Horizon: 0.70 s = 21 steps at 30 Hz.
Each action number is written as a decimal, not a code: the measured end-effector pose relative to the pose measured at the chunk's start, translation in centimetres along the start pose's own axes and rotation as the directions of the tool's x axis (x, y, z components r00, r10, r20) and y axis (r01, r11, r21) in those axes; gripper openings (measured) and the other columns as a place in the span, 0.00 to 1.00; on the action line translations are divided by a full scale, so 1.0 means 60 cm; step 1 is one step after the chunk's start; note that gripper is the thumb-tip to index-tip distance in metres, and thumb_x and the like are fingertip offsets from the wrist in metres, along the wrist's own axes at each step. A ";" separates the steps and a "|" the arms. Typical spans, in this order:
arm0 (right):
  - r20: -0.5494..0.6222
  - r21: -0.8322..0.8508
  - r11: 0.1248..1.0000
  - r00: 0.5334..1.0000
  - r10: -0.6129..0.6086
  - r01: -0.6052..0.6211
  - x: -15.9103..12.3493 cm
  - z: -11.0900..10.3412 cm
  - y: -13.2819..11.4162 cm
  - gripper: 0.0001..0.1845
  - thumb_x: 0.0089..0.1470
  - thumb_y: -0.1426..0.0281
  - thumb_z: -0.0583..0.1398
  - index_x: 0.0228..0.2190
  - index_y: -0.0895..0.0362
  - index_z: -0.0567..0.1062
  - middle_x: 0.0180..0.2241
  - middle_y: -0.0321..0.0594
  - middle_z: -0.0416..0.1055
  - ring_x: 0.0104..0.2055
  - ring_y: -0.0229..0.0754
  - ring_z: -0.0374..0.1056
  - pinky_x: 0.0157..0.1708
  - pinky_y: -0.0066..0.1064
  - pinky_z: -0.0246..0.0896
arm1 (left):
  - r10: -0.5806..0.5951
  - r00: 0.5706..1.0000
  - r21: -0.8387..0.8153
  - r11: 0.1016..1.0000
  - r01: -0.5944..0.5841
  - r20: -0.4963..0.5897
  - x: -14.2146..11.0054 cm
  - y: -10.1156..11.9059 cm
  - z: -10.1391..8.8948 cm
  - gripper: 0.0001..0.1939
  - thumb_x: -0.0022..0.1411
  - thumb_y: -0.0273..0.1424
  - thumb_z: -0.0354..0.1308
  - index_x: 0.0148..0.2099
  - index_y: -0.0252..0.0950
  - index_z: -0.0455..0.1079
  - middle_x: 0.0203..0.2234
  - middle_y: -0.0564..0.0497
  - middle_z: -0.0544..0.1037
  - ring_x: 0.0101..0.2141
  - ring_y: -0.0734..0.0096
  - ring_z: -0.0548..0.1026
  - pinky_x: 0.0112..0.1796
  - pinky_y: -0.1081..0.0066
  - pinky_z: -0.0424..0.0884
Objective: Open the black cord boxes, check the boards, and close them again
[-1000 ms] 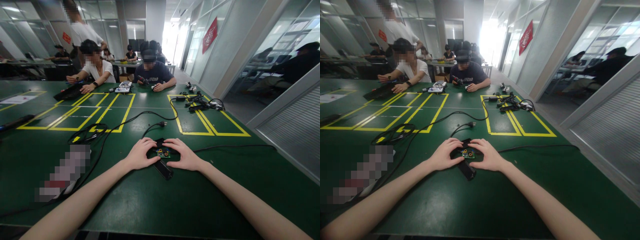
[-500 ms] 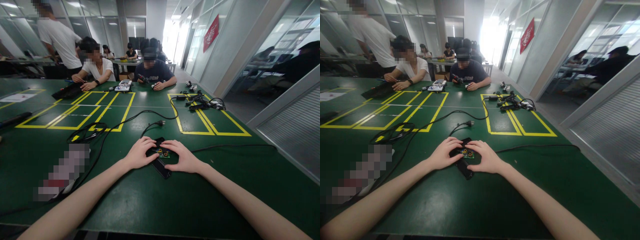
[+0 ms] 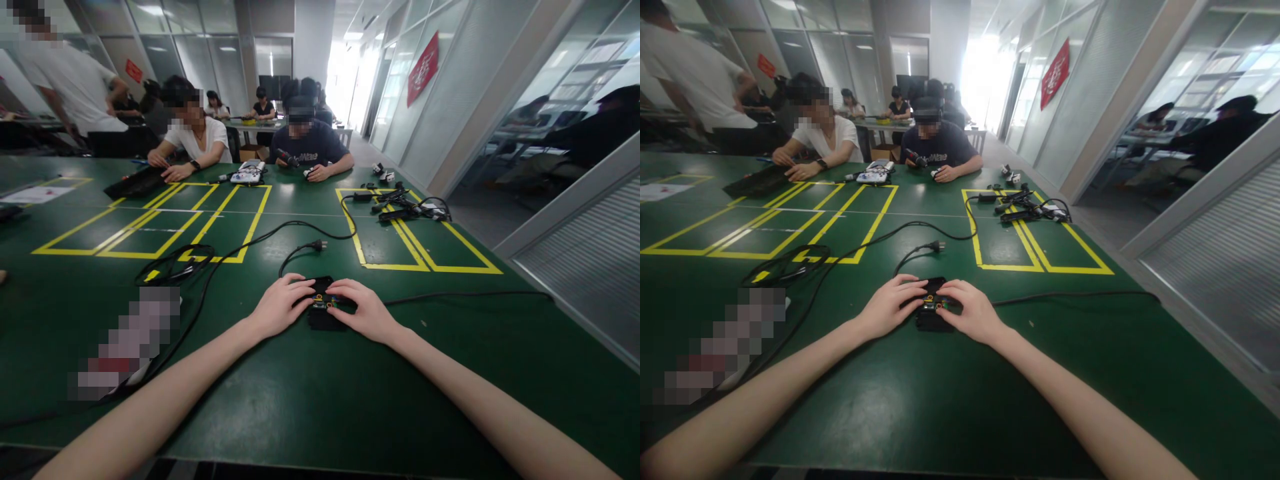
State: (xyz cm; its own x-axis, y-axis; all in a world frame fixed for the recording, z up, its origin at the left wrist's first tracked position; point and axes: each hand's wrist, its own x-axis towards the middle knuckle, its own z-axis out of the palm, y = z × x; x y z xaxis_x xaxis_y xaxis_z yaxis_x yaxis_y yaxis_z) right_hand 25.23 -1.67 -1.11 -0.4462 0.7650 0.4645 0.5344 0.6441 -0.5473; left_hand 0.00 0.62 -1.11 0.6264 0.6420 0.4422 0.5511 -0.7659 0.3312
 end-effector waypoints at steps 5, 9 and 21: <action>0.016 -0.017 1.000 1.000 0.017 -0.017 0.001 -0.001 -0.004 0.11 0.59 0.68 0.65 0.45 0.52 0.79 0.44 0.44 0.76 0.46 0.48 0.75 0.46 0.41 0.74 | -0.014 0.998 -0.004 1.000 0.014 -0.068 -0.002 0.004 0.000 0.10 0.73 0.31 0.56 0.53 0.40 0.74 0.57 0.43 0.76 0.56 0.58 0.74 0.55 0.57 0.76; 0.018 -0.035 0.999 0.999 0.038 -0.038 0.003 -0.002 -0.003 0.12 0.59 0.68 0.65 0.46 0.53 0.79 0.44 0.44 0.76 0.45 0.48 0.75 0.45 0.40 0.74 | -0.064 0.997 0.014 0.998 0.065 -0.041 -0.001 0.008 -0.002 0.07 0.72 0.31 0.57 0.49 0.38 0.73 0.47 0.45 0.77 0.46 0.61 0.77 0.47 0.62 0.77; -0.017 -0.069 0.994 0.997 0.078 -0.079 0.001 -0.011 0.005 0.05 0.60 0.72 0.59 0.38 0.54 0.75 0.38 0.41 0.74 0.35 0.42 0.71 0.36 0.34 0.68 | -0.193 0.979 0.091 0.978 0.187 0.062 0.004 0.015 -0.007 0.10 0.75 0.37 0.54 0.45 0.40 0.74 0.37 0.52 0.78 0.36 0.69 0.78 0.36 0.72 0.71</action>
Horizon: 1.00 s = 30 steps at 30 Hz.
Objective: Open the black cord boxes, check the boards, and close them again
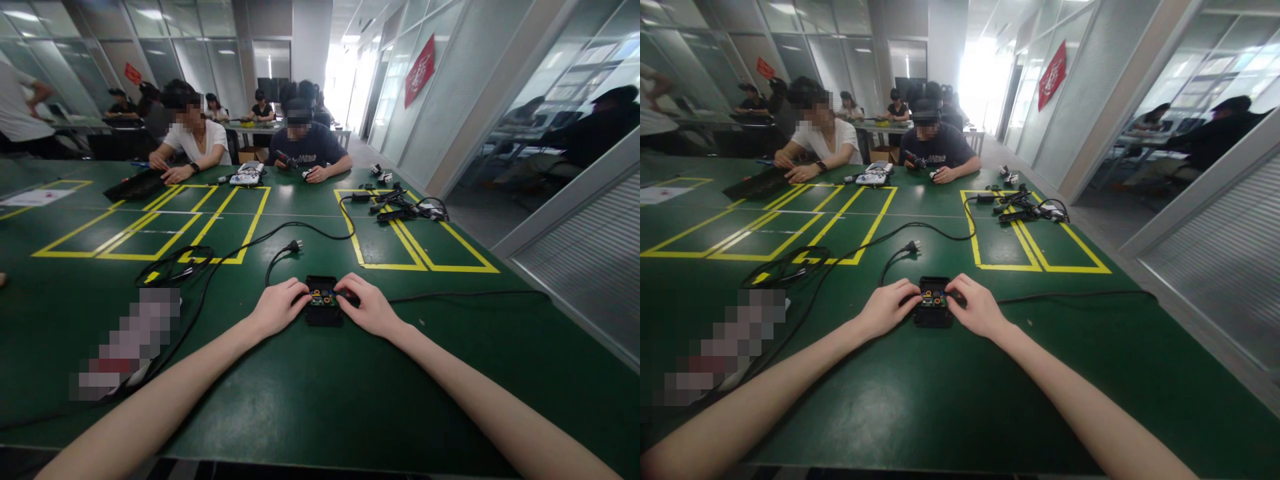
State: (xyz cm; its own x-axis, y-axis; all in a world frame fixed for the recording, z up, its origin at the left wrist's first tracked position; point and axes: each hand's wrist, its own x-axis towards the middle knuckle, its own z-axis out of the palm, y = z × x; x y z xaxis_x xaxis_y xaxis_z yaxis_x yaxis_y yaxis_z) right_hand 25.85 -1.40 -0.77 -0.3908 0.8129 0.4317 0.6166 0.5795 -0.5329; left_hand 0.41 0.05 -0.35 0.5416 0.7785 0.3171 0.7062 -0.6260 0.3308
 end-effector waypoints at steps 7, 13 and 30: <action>0.068 -0.096 0.995 0.998 0.003 0.003 0.004 -0.012 0.017 0.05 0.58 0.73 0.58 0.30 0.53 0.70 0.29 0.36 0.71 0.31 0.41 0.67 0.32 0.31 0.60 | 0.013 0.998 -0.003 1.000 -0.014 -0.066 0.000 0.002 0.000 0.12 0.76 0.37 0.53 0.44 0.39 0.75 0.36 0.52 0.79 0.34 0.70 0.78 0.34 0.73 0.69; 0.075 -0.002 0.997 0.994 -0.076 0.076 0.000 -0.019 0.009 0.07 0.63 0.72 0.55 0.31 0.53 0.69 0.29 0.37 0.70 0.29 0.39 0.66 0.30 0.30 0.58 | 0.070 0.987 -0.127 0.988 -0.088 -0.142 -0.006 0.005 -0.007 0.10 0.72 0.33 0.55 0.41 0.38 0.76 0.32 0.52 0.79 0.31 0.72 0.77 0.32 0.74 0.67; 0.134 0.013 0.990 0.981 -0.138 0.137 -0.008 -0.021 0.004 0.05 0.59 0.73 0.56 0.30 0.54 0.68 0.28 0.36 0.69 0.27 0.37 0.63 0.28 0.29 0.55 | 0.169 0.979 -0.209 0.959 -0.189 -0.112 -0.011 0.002 -0.012 0.04 0.63 0.29 0.58 0.37 0.37 0.74 0.28 0.53 0.77 0.27 0.74 0.74 0.29 0.75 0.66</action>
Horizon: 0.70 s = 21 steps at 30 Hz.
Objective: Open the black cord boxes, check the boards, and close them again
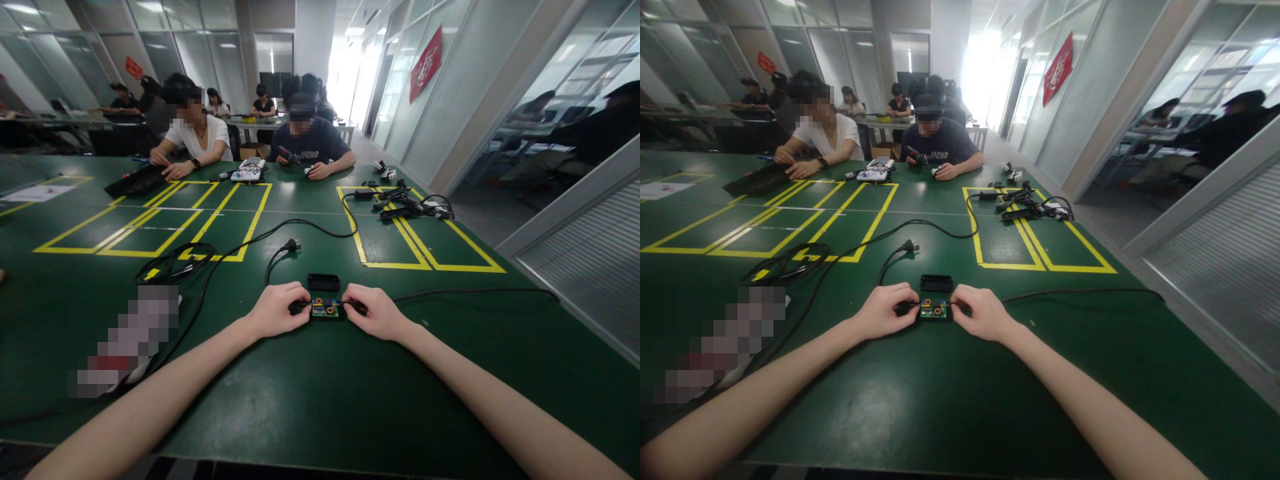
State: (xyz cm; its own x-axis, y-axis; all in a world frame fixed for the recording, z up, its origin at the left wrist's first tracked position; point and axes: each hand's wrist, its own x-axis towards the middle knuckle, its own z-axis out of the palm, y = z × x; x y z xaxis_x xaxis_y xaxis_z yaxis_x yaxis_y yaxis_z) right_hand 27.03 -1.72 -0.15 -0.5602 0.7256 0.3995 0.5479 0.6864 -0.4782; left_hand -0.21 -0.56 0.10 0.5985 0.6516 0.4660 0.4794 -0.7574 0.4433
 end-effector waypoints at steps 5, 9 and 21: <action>-0.005 0.020 1.000 1.000 0.014 -0.014 0.000 -0.001 0.004 0.05 0.60 0.72 0.57 0.31 0.54 0.70 0.28 0.36 0.71 0.28 0.38 0.65 0.29 0.29 0.58 | -0.029 0.999 -0.037 0.999 0.030 0.029 0.002 -0.001 -0.001 0.04 0.65 0.29 0.59 0.39 0.37 0.75 0.30 0.53 0.78 0.30 0.72 0.76 0.32 0.74 0.68; 0.002 0.065 0.997 0.999 0.046 -0.046 -0.001 -0.003 0.007 0.03 0.59 0.71 0.58 0.33 0.55 0.72 0.29 0.37 0.73 0.28 0.38 0.67 0.29 0.29 0.60 | -0.038 0.996 -0.057 0.997 0.043 0.078 0.004 -0.002 -0.003 0.06 0.67 0.30 0.58 0.36 0.37 0.74 0.30 0.53 0.78 0.30 0.72 0.75 0.33 0.74 0.69; 0.034 0.061 0.998 0.999 0.020 -0.022 -0.001 -0.004 0.009 0.04 0.62 0.70 0.58 0.37 0.54 0.74 0.33 0.38 0.75 0.28 0.38 0.67 0.30 0.30 0.62 | -0.011 0.996 0.047 0.999 0.007 0.087 0.005 -0.004 -0.001 0.11 0.71 0.31 0.56 0.35 0.37 0.74 0.31 0.50 0.78 0.35 0.66 0.75 0.38 0.69 0.71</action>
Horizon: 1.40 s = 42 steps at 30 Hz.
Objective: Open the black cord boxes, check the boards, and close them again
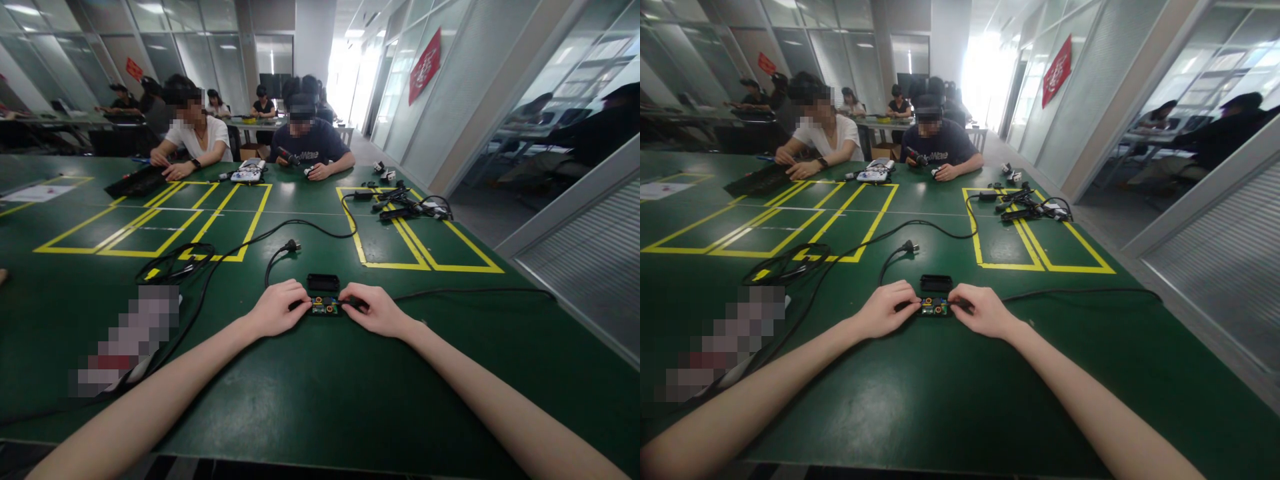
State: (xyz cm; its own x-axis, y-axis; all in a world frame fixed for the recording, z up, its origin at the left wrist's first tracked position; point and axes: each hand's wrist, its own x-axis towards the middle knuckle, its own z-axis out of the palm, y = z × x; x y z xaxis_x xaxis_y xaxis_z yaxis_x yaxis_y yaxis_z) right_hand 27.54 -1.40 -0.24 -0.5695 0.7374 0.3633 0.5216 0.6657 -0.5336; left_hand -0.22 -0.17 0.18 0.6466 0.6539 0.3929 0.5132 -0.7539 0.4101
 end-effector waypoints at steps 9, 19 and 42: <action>-0.034 -0.045 0.997 0.997 -0.063 0.062 0.005 -0.002 0.000 0.05 0.60 0.70 0.62 0.40 0.54 0.74 0.37 0.42 0.76 0.39 0.46 0.71 0.40 0.38 0.67 | -0.100 0.988 -0.024 0.995 0.097 -0.116 0.002 -0.004 0.003 0.04 0.68 0.29 0.61 0.40 0.38 0.77 0.31 0.51 0.80 0.36 0.65 0.75 0.38 0.67 0.72; -0.032 0.031 0.998 0.998 -0.053 0.054 0.006 -0.002 0.005 0.03 0.62 0.68 0.64 0.35 0.53 0.75 0.38 0.44 0.76 0.41 0.48 0.71 0.42 0.41 0.69 | -0.067 0.996 -0.021 0.998 0.066 -0.057 0.002 -0.001 0.000 0.11 0.62 0.38 0.67 0.35 0.38 0.70 0.32 0.50 0.78 0.36 0.64 0.75 0.37 0.67 0.72; -0.161 0.121 0.981 0.972 0.169 -0.150 0.015 0.026 0.022 0.08 0.64 0.68 0.60 0.39 0.52 0.80 0.45 0.44 0.76 0.50 0.48 0.73 0.54 0.45 0.69 | -0.085 0.996 0.137 0.987 0.089 -0.037 0.000 0.001 0.005 0.22 0.59 0.41 0.69 0.53 0.39 0.71 0.46 0.45 0.79 0.47 0.53 0.75 0.48 0.56 0.73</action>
State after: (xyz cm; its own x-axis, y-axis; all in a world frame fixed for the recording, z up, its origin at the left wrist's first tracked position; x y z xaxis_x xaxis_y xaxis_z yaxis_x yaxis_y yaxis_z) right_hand 26.71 -0.02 -1.79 -0.3635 0.8479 0.3859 0.5207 0.5284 -0.6705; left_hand -0.03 -0.20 -0.02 0.5792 0.7176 0.3867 0.6415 -0.6940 0.3269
